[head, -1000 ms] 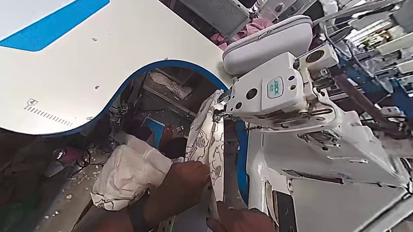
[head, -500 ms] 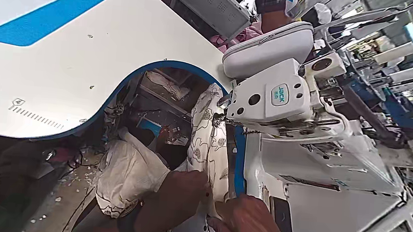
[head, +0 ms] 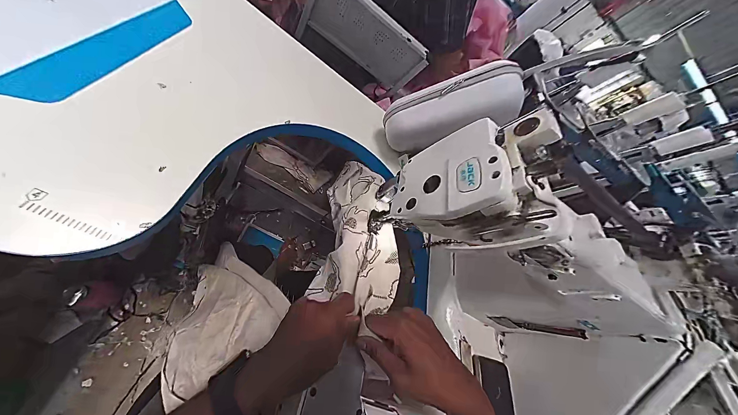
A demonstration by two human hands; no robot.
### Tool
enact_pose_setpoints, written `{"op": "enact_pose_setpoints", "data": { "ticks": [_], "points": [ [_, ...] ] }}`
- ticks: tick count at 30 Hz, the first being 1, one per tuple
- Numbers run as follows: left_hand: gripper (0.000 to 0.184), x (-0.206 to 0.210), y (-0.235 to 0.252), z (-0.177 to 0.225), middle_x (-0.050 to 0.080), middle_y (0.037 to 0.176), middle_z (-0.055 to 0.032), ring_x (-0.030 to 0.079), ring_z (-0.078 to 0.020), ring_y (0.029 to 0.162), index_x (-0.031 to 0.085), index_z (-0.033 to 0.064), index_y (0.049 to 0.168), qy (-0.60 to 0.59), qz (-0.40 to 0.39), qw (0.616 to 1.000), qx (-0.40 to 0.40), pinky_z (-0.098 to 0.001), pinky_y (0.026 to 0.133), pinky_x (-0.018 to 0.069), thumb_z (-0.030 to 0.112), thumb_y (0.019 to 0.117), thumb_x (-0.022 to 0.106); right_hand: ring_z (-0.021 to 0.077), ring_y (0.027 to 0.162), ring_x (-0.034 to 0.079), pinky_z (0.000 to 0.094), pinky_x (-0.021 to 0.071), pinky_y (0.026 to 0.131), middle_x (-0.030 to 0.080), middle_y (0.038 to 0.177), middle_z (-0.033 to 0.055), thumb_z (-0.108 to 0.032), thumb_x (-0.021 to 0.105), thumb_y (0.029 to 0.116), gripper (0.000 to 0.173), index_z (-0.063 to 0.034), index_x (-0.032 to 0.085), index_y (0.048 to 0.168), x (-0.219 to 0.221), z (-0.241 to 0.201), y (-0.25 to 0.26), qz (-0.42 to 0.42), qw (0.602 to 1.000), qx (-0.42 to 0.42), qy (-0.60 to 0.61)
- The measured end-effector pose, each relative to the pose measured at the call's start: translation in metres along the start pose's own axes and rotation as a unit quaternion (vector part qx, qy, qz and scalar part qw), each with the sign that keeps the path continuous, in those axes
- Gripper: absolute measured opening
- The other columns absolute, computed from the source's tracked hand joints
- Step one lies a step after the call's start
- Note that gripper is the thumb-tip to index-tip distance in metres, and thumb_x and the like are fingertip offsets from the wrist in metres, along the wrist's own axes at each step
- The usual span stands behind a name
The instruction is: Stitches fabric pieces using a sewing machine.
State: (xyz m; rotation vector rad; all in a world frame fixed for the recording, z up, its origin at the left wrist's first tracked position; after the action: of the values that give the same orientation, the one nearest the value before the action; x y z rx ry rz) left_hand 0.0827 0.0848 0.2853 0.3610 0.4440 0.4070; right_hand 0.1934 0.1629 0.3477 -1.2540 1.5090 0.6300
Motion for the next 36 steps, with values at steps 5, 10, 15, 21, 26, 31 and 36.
{"op": "enact_pose_setpoints", "data": {
  "ticks": [5, 10, 15, 21, 26, 31, 36],
  "points": [
    [0.031, -0.050, -0.033, -0.064, 0.062, 0.069, -0.0110, 0.060, -0.0239, 0.063, 0.069, -0.0008, 0.089, -0.027, -0.084, 0.984, -0.155, -0.0470, 0.062, 0.0498, 0.027, 0.0995, 0.062, 0.0225, 0.056, 0.058, 0.0458, 0.0478, 0.057, 0.057, 0.058, 0.0106, -0.024, 0.068, 0.0912, 0.035, 0.0028, 0.063, 0.068, 0.062, 0.062, -0.061, -0.012, 0.982, 0.101, 0.162],
    [0.021, -0.030, -0.020, 0.026, 0.062, 0.059, -0.0050, 0.061, -0.0184, 0.048, 0.072, 0.0045, 0.090, 0.090, -0.052, 0.994, 0.037, -0.0359, 0.043, 0.0483, 0.015, 0.0957, 0.055, 0.0255, 0.049, 0.061, 0.0378, 0.0474, 0.043, 0.057, 0.056, 0.0109, -0.017, 0.060, 0.0947, 0.026, -0.0024, 0.066, 0.074, -0.013, -0.049, -0.061, 0.086, 0.992, 0.040, -0.086],
    [0.026, 0.005, -0.031, 0.030, 0.064, 0.059, -0.0055, 0.061, -0.0207, 0.046, 0.076, 0.0020, 0.102, 0.101, 0.012, 0.995, -0.010, -0.0366, 0.039, 0.0461, 0.010, 0.0890, 0.056, 0.0286, 0.057, 0.068, 0.0393, 0.0510, 0.045, 0.064, 0.064, 0.0124, -0.005, 0.068, 0.0833, 0.005, -0.0020, 0.071, 0.082, 0.013, -0.073, -0.031, 0.037, 0.971, 0.173, -0.161],
    [0.024, 0.006, -0.001, 0.008, 0.062, 0.058, -0.0100, 0.061, -0.0250, 0.046, 0.073, 0.0013, 0.091, 0.022, 0.002, 0.999, -0.023, -0.0413, 0.042, 0.0458, 0.011, 0.0932, 0.051, 0.0294, 0.062, 0.069, 0.0402, 0.0511, 0.047, 0.065, 0.066, 0.0117, -0.011, 0.067, 0.0874, 0.012, -0.0035, 0.071, 0.079, 0.000, -0.059, -0.004, -0.024, 0.984, 0.122, -0.125],
    [0.032, 0.005, 0.001, 0.007, 0.050, 0.048, -0.0023, 0.051, -0.0193, 0.038, 0.076, 0.0020, 0.106, 0.025, -0.041, 0.998, -0.049, -0.0360, 0.037, 0.0410, 0.019, 0.0972, 0.049, 0.0261, 0.052, 0.061, 0.0399, 0.0459, 0.044, 0.057, 0.061, 0.0094, -0.024, 0.063, 0.0935, 0.023, -0.0053, 0.067, 0.080, -0.008, -0.041, -0.017, -0.043, 0.993, 0.097, -0.055],
    [0.016, 0.002, 0.002, -0.002, 0.052, 0.052, -0.0111, 0.056, -0.0277, 0.047, 0.061, 0.0000, 0.069, -0.093, -0.186, 0.977, -0.047, -0.0448, 0.047, 0.0435, 0.005, 0.0841, 0.062, 0.0208, 0.053, 0.059, 0.0351, 0.0448, 0.045, 0.056, 0.059, 0.0038, -0.025, 0.058, 0.0950, 0.025, -0.0108, 0.068, 0.077, 0.000, -0.050, 0.001, -0.017, 0.998, 0.009, -0.054],
    [0.023, 0.012, 0.027, -0.037, 0.050, 0.060, -0.0011, 0.046, -0.0041, 0.057, 0.059, -0.0006, 0.071, -0.300, -0.270, 0.914, -0.046, -0.0230, 0.054, 0.0366, 0.007, 0.0928, 0.059, 0.0196, 0.045, 0.055, 0.0338, 0.0408, 0.039, 0.049, 0.055, 0.0017, -0.023, 0.054, 0.0941, 0.022, -0.0108, 0.063, 0.079, 0.002, -0.039, 0.015, 0.012, 0.992, 0.009, -0.123]
  ]
}}
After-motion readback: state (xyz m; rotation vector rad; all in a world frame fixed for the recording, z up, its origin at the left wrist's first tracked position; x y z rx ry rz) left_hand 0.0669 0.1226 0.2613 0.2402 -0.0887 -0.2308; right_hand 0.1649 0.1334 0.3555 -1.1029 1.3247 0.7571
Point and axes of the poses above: each hand's wrist, its own y-axis towards the middle knuckle, its own x-axis out of the palm, z = x × y, the point moved 6 cm from there along y, towards the middle knuckle
